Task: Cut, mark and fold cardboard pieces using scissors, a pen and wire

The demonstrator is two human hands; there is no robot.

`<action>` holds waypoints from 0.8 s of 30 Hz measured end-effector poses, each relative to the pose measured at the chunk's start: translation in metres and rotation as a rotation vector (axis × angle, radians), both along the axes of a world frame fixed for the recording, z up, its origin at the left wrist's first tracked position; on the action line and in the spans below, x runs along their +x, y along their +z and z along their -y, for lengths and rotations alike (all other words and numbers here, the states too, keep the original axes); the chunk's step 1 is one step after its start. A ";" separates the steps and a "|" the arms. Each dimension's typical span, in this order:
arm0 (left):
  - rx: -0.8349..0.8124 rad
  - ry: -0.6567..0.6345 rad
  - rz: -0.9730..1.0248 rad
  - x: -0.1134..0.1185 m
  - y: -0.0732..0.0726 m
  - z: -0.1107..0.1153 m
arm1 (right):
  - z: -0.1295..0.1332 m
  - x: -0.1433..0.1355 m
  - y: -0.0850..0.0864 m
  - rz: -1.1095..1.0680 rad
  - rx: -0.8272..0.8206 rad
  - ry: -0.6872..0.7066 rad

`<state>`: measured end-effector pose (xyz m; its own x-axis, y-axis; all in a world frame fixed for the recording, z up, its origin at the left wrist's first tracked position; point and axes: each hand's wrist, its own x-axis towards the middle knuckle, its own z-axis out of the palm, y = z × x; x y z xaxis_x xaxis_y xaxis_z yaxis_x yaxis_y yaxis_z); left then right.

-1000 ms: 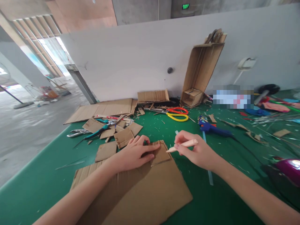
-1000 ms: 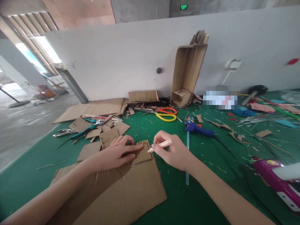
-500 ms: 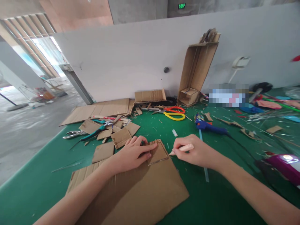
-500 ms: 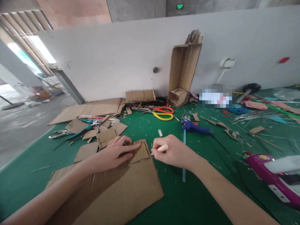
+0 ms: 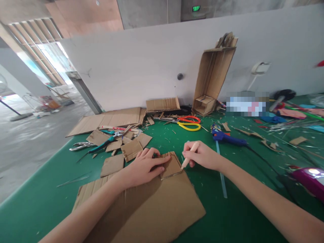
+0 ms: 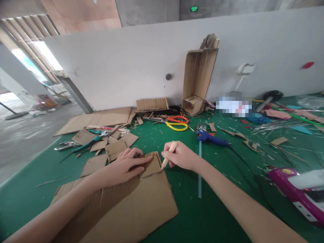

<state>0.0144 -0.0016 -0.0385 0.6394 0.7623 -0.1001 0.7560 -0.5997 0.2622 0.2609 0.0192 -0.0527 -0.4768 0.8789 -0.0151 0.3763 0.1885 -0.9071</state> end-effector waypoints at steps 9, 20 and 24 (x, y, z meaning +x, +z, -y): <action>-0.007 -0.003 -0.011 0.001 0.000 -0.002 | -0.045 -0.023 0.005 0.055 -0.162 0.135; 0.088 0.004 -0.046 0.001 0.004 0.001 | -0.061 -0.044 0.003 -0.078 0.258 -0.169; 0.216 -0.020 -0.118 0.004 0.006 0.003 | -0.038 -0.047 0.010 -0.113 0.368 -0.240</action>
<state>0.0180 -0.0044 -0.0325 0.6482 0.7614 -0.0112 0.7612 -0.6475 0.0374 0.2140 0.0576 -0.0427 -0.2397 0.9020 0.3591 0.3514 0.4254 -0.8340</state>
